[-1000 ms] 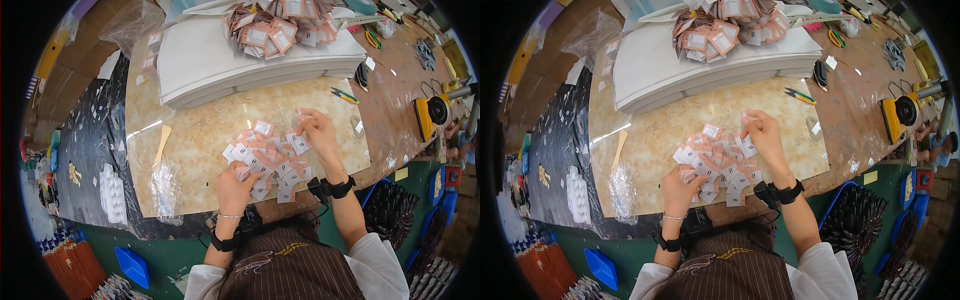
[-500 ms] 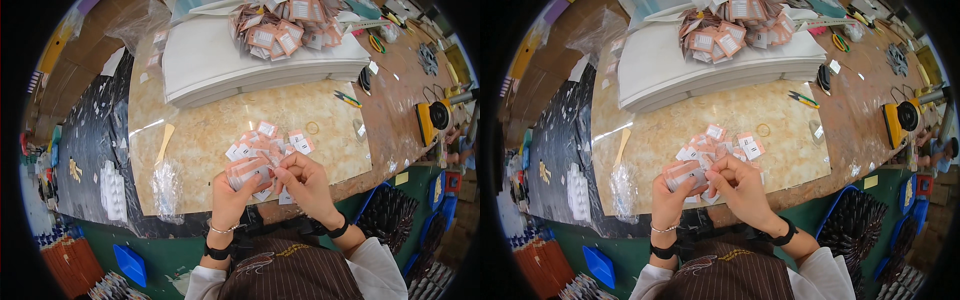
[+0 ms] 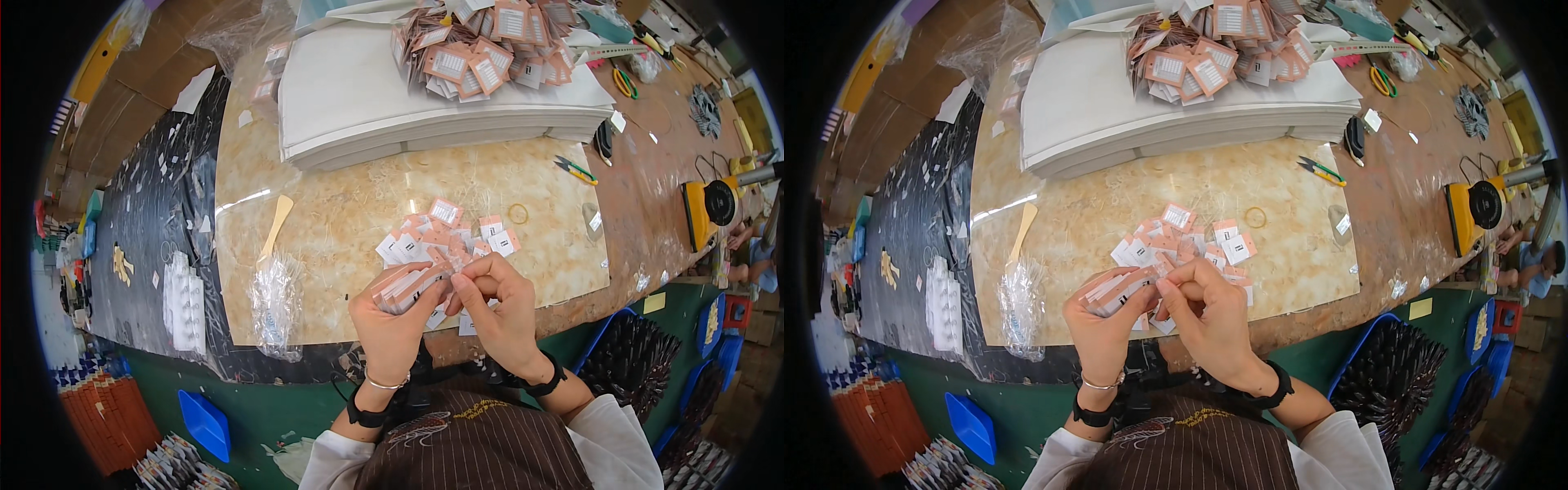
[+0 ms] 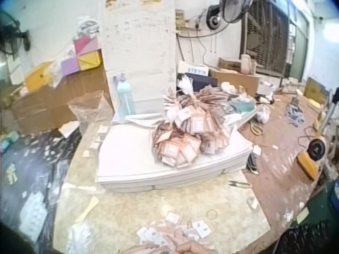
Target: Sorting through small printed tags and bundling them together with a rubber band.
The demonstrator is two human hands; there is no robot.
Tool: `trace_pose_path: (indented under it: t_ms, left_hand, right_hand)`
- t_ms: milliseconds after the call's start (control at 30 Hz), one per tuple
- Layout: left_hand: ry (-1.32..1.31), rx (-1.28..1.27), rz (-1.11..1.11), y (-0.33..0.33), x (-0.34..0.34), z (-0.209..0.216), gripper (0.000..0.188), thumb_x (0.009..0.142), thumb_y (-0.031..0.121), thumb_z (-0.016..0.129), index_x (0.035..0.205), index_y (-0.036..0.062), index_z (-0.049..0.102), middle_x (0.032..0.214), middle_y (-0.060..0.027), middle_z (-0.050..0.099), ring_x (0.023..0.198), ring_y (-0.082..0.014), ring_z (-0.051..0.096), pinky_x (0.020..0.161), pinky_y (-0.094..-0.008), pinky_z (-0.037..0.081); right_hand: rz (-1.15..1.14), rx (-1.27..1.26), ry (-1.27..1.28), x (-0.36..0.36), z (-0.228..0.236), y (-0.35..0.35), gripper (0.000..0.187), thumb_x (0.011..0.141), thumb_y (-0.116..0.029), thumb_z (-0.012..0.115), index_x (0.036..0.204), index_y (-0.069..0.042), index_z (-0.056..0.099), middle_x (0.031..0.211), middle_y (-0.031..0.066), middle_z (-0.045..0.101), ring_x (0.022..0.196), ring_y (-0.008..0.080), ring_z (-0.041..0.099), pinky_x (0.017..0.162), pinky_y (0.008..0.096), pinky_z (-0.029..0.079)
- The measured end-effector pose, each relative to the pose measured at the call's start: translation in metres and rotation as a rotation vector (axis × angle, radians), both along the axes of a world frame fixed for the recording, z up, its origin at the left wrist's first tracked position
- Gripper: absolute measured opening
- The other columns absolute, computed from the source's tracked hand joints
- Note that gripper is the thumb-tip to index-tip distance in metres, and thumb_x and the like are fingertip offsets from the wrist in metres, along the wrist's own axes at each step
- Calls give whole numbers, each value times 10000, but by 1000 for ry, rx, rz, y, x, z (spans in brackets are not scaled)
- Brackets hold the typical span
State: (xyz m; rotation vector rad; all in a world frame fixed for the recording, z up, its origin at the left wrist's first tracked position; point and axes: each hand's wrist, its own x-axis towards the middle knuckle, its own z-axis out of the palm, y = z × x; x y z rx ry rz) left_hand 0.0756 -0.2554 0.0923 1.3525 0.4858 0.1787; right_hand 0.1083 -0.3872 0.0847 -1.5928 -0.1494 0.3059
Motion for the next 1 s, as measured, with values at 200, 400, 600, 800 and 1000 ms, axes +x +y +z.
trace_pose_path:
  t_ms: [200, 400, 600, 800, 1000]
  left_hand:
    - [-54, 154, 39, -7, 0, 0, 181, 779, -31, 724, 936, -60, 639, 869, -73, 680, 775, -98, 633, 686, -221, 511]
    - [-26, 222, 0, -9, -1, -1, 192, 763, -38, 737, 927, -38, 637, 843, -63, 677, 774, -85, 619, 677, -218, 505]
    - [-151, 534, -112, 3, -1, -14, 191, 741, -48, 740, 905, -7, 651, 838, -67, 676, 741, -88, 612, 651, -234, 503]
    - [-72, 609, -345, 18, -1, -18, 208, 714, -36, 754, 894, -11, 653, 823, -80, 677, 728, -89, 616, 637, -233, 500]
    - [116, 194, -430, 22, 0, -44, 222, 703, -15, 747, 913, -11, 678, 846, -87, 707, 726, -121, 662, 642, -259, 518]
  right_hand:
    - [-58, -29, -76, 0, -2, 4, 98, 931, -71, 584, 902, 10, 537, 651, 45, 660, 558, 28, 537, 503, 182, 400]
    - [-121, -104, -176, 1, -4, 7, 94, 922, -60, 593, 959, 18, 557, 655, 41, 656, 558, 57, 562, 516, 201, 430]
    - [206, 77, 95, 18, -7, -11, 96, 941, -44, 548, 1006, 18, 583, 663, 49, 639, 597, 86, 586, 549, 219, 458]
    - [24, 151, 185, 36, -16, -25, 129, 961, -110, 529, 921, 1, 580, 671, 51, 620, 585, 88, 569, 571, 226, 453]
    - [-79, 419, 510, 60, -45, -32, 123, 949, -144, 545, 909, -32, 576, 641, 4, 566, 579, 94, 547, 574, 224, 444]
